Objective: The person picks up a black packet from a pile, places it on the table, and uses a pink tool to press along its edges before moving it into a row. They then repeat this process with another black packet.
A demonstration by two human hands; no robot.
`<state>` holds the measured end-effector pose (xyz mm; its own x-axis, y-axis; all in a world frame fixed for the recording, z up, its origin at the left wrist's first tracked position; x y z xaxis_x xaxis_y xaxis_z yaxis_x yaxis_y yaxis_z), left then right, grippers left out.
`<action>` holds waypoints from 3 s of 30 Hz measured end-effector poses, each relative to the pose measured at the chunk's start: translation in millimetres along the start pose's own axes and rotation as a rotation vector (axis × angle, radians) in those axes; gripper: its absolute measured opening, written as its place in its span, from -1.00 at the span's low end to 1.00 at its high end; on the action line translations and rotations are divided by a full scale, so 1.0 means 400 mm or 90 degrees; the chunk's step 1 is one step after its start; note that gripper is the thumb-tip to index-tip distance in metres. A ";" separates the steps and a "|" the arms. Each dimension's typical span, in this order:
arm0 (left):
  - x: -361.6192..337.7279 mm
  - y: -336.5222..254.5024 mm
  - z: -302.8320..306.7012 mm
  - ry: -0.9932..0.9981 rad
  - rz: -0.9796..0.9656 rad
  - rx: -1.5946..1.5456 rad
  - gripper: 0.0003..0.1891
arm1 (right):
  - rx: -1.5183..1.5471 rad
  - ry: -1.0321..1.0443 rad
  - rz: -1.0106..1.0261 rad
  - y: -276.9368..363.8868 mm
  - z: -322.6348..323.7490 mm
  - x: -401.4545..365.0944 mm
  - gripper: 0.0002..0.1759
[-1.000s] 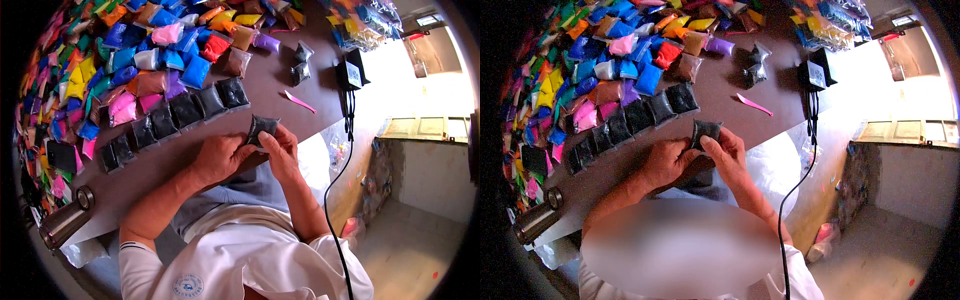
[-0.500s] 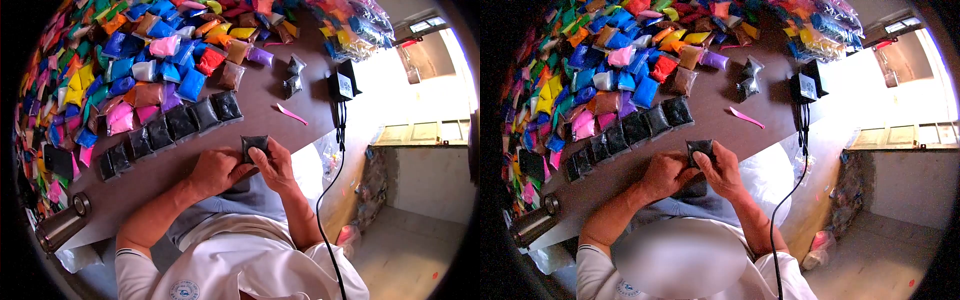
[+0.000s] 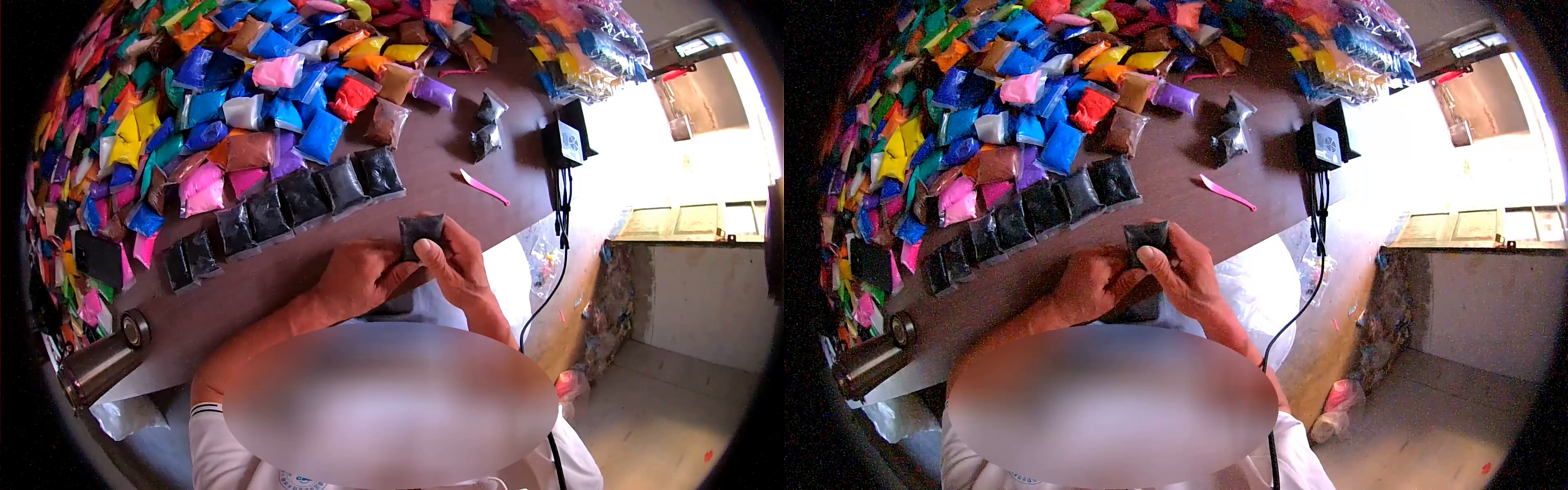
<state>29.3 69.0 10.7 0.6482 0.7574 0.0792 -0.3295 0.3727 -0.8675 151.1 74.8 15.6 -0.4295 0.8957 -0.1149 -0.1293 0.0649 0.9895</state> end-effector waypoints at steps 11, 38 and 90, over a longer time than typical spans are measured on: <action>0.001 -0.028 -0.004 0.043 -0.019 0.072 -0.71 | 0.006 -0.012 -0.027 -0.036 -0.018 -0.010 -0.73; 0.009 -0.041 0.009 0.060 0.008 -0.039 -0.76 | 0.174 0.129 0.005 -0.052 -0.029 -0.020 -0.65; -0.003 0.033 0.018 0.067 0.067 -0.181 -0.58 | 0.276 -0.036 -0.051 -0.079 0.025 0.007 -0.68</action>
<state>19.4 76.9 2.7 0.6930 0.7187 -0.0564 -0.2029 0.1194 -0.9719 163.1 79.6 -15.2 -0.3823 0.9022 -0.1999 0.2321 0.3031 0.9242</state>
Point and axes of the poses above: each hand's wrist, its own x-axis towards the middle knuckle, its own z-axis out of the back of the hand, y = z × x, the point moved 8 cm from there along x, towards the middle knuckle, and after that the axes turned 14 degrees about y, right-handed, at the moved point
